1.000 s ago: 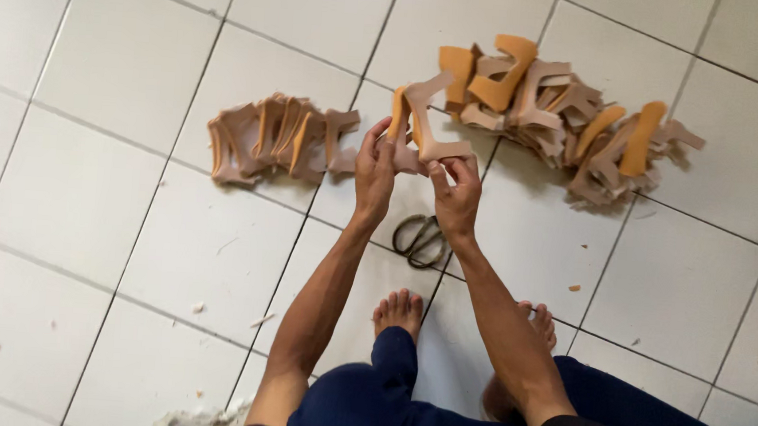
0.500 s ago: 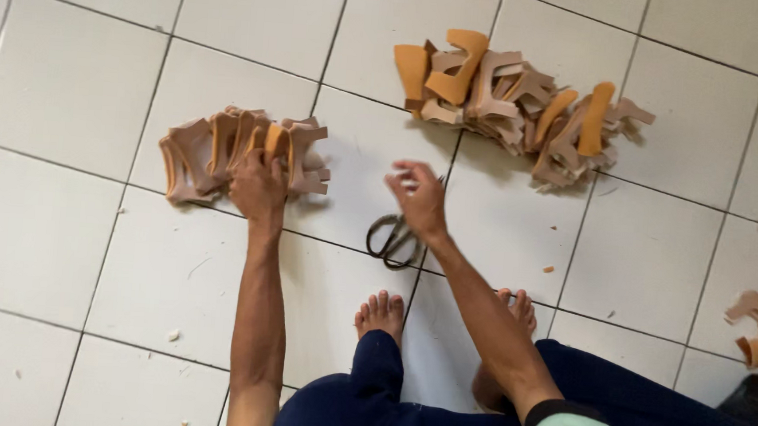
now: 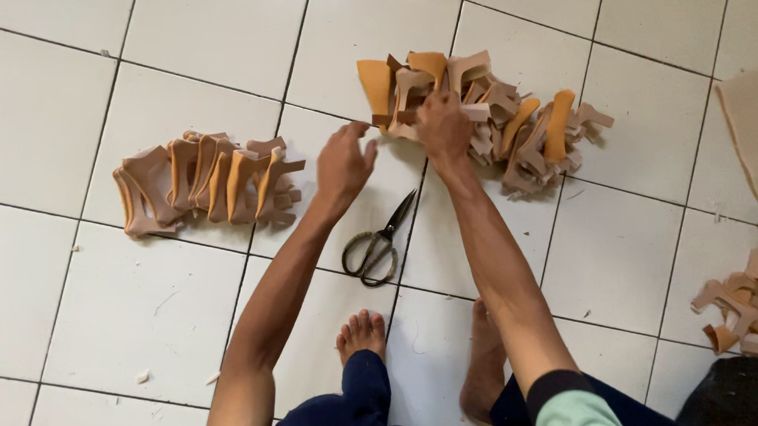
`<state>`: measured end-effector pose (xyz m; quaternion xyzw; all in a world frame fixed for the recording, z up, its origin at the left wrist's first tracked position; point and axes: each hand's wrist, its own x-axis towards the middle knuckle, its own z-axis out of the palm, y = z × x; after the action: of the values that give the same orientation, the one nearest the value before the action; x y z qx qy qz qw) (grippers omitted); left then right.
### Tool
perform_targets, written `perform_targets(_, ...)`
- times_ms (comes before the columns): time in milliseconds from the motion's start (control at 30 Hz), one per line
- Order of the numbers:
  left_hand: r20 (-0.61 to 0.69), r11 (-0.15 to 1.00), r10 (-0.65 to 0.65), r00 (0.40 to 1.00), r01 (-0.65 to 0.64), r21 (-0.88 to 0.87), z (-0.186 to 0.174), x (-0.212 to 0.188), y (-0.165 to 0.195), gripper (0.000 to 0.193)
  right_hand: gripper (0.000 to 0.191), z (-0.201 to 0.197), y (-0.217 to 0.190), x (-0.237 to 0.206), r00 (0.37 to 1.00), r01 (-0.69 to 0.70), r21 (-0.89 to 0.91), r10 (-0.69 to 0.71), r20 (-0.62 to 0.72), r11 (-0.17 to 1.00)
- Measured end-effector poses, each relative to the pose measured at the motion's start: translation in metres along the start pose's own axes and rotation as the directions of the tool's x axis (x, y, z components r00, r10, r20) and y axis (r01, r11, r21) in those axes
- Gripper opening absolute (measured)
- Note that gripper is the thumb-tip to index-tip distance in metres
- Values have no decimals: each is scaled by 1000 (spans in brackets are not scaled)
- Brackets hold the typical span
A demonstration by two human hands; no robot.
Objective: The person sits on a tiled floor and assembles small brown craft pieces with white tips into clusters. They use scissors to trim pieces and place them into a black plastic bag. The person also sorts larger brown material from a pile on the floor.
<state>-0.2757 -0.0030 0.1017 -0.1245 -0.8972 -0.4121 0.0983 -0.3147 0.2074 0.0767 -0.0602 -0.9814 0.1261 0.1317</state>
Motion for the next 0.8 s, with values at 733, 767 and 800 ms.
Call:
perform_targets(733,434,477,-140,890,445,-758,39,56,0,38,22,-62,-6,-36,971,-197,526,239,-12,828)
perform_targets(767,377,522,-129,917,386,-761,24,54,-3,39,21,-67,-4,-37,911,-355,611,408,56,708)
perform_targets(800,317,563,-124,940,330,-758,9,49,-4,40,22,-73,-3,-40,923,-258,862,374,86,437)
